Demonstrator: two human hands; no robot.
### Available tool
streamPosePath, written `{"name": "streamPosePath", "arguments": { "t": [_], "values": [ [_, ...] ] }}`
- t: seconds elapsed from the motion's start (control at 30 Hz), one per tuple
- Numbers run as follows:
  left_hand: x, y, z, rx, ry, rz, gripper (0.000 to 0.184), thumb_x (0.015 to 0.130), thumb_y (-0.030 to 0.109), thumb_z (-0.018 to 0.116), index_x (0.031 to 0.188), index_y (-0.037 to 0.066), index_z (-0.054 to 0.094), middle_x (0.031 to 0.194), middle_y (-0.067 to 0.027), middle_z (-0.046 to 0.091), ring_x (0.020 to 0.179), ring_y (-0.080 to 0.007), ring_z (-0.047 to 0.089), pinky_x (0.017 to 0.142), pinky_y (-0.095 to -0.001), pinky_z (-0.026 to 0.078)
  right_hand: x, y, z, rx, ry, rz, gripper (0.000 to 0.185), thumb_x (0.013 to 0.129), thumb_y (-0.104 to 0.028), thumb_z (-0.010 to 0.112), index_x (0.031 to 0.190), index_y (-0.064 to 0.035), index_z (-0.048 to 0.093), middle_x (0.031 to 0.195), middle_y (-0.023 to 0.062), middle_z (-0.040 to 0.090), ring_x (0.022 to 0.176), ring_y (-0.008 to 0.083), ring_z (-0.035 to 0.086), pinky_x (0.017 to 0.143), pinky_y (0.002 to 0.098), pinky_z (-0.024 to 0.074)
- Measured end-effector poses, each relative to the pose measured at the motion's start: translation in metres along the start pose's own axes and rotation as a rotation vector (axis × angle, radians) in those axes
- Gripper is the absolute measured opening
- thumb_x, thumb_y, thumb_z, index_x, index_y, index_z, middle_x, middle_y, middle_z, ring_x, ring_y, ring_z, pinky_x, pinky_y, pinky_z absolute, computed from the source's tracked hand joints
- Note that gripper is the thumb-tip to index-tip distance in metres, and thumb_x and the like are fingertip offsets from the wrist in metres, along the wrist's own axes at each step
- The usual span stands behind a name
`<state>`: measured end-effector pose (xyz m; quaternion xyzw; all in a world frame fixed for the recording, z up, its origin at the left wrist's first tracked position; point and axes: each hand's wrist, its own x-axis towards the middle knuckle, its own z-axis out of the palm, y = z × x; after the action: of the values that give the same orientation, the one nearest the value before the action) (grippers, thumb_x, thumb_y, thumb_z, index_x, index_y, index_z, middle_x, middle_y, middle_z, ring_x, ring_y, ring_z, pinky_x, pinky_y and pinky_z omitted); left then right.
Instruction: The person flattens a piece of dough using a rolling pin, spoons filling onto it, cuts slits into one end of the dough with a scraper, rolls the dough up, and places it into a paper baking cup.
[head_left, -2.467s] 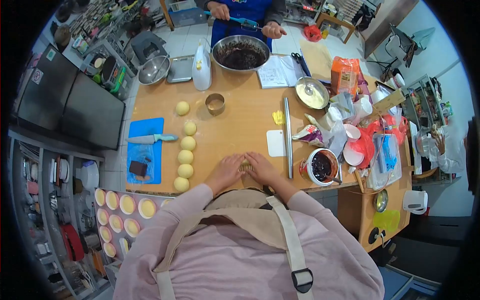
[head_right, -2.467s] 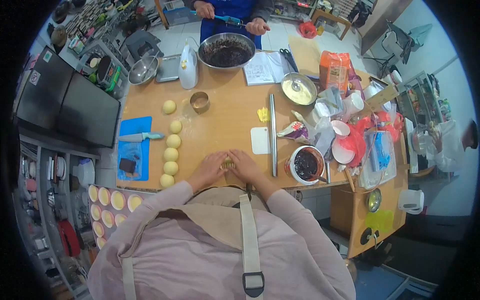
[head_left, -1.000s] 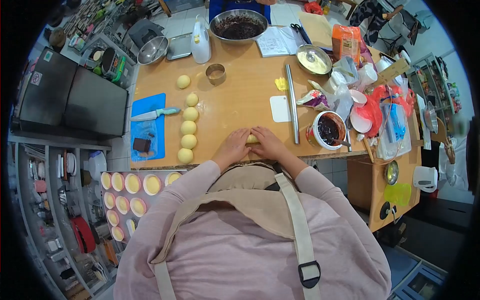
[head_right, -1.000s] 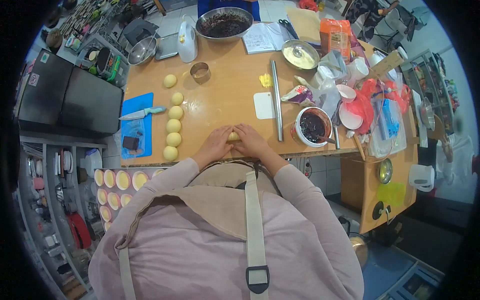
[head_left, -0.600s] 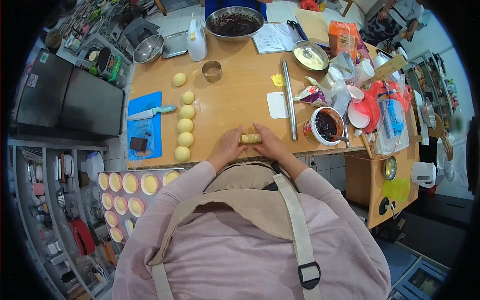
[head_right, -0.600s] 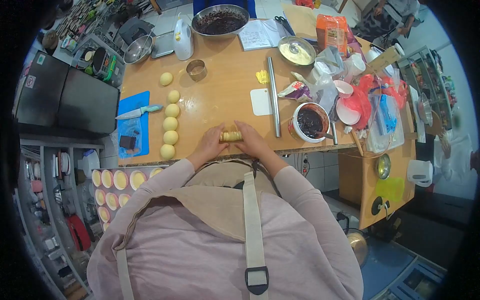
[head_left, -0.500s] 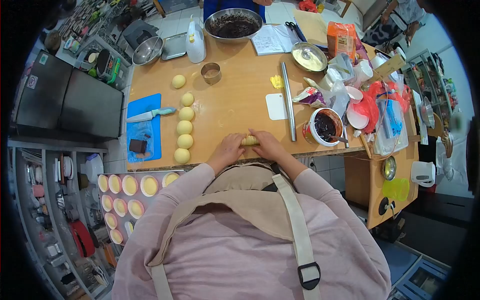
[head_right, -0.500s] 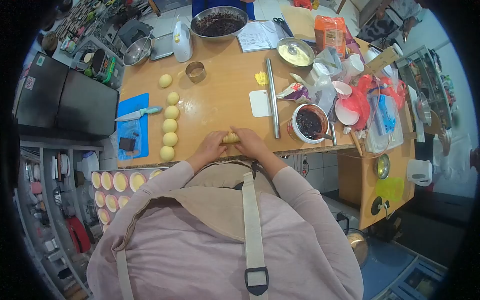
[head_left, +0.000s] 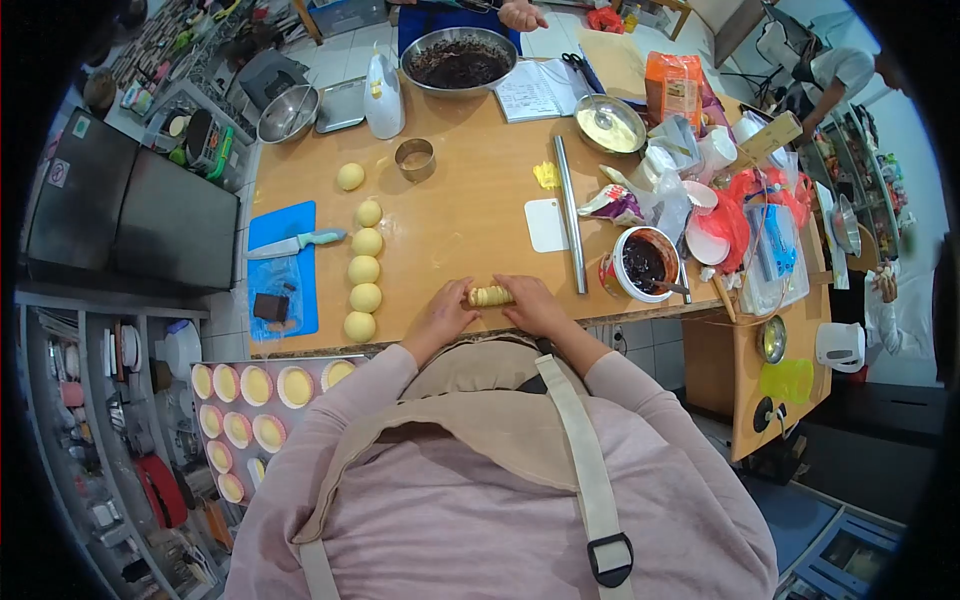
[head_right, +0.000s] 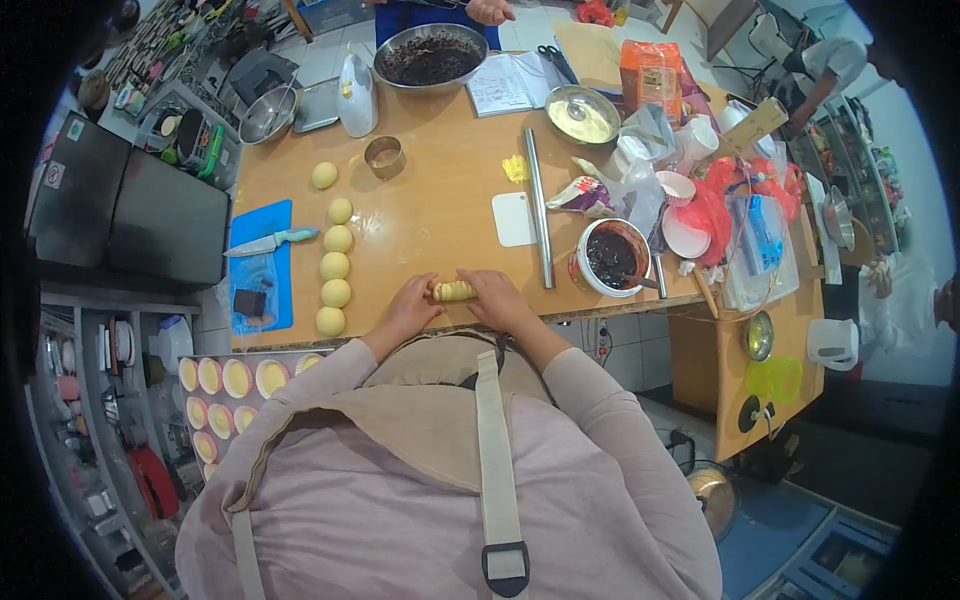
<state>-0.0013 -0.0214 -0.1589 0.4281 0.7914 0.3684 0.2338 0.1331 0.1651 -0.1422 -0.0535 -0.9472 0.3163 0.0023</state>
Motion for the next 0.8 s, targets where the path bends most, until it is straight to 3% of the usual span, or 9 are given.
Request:
{"name": "streamPosePath", "arguments": {
  "t": [0.23,0.33,0.43,0.53,0.63,0.8],
  "values": [
    [0.004,-0.014,0.011,-0.138,0.145,0.072,0.047,0.075,-0.003,0.074,0.12,0.003,0.059,0.098,-0.0084,0.061,0.081,-0.0177,0.062,0.076,-0.028,0.053,0.003,-0.006,0.005,-0.036,0.076,-0.094,0.054,0.077,-0.016,0.072,0.128,-0.0119,0.054,0.129,0.0109,0.055,0.123,0.0299,0.049,0.103,0.0435,0.0374],
    [0.005,-0.009,0.007,-0.125,0.095,0.077,0.048,0.075,-0.003,0.073,0.12,0.004,0.058,0.101,-0.0087,0.061,0.083,-0.0173,0.062,0.075,-0.0279,0.053,0.01,-0.009,0.013,-0.048,0.09,-0.106,0.05,0.077,-0.018,0.072,0.125,-0.0117,0.057,0.128,0.0104,0.056,0.122,0.0299,0.05,0.103,0.0431,0.0379],
    [0.008,-0.003,0.003,-0.055,0.044,0.101,0.052,0.074,-0.002,0.073,0.122,0.004,0.055,0.103,-0.0102,0.061,0.088,-0.0222,0.062,0.079,-0.0326,0.053,0.016,-0.007,0.017,-0.065,0.081,-0.107,0.049,0.079,-0.02,0.072,0.124,-0.0104,0.057,0.128,0.0116,0.056,0.121,0.0311,0.05,0.102,0.0431,0.0384],
    [0.01,0.005,-0.005,0.161,0.124,0.351,0.057,0.073,0.0,0.074,0.126,0.004,0.051,0.103,-0.0126,0.06,0.095,-0.03,0.061,0.086,-0.0393,0.05,0.017,-0.012,0.012,-0.028,0.09,-0.077,0.053,0.078,-0.022,0.073,0.126,-0.008,0.054,0.126,0.0133,0.057,0.12,0.0324,0.051,0.102,0.0436,0.0388],
    [0.008,0.016,-0.01,0.062,0.139,0.28,0.06,0.073,0.003,0.074,0.128,0.003,0.049,0.107,-0.0148,0.061,0.102,-0.036,0.059,0.092,-0.0436,0.046,0.013,-0.019,0.005,-0.015,0.073,-0.026,0.061,0.077,-0.023,0.075,0.129,-0.0055,0.05,0.124,0.0155,0.058,0.118,0.0338,0.052,0.101,0.0441,0.0399],
    [0.013,-0.005,0.003,0.047,-0.04,0.264,0.065,0.072,0.002,0.074,0.131,0.003,0.047,0.115,-0.0179,0.06,0.109,-0.0369,0.056,0.096,-0.0435,0.045,0.012,-0.012,0.005,-0.051,-0.048,0.02,0.067,0.075,-0.023,0.076,0.132,-0.0044,0.046,0.122,0.0178,0.058,0.115,0.0356,0.053,0.098,0.0443,0.0425]
  ]
}}
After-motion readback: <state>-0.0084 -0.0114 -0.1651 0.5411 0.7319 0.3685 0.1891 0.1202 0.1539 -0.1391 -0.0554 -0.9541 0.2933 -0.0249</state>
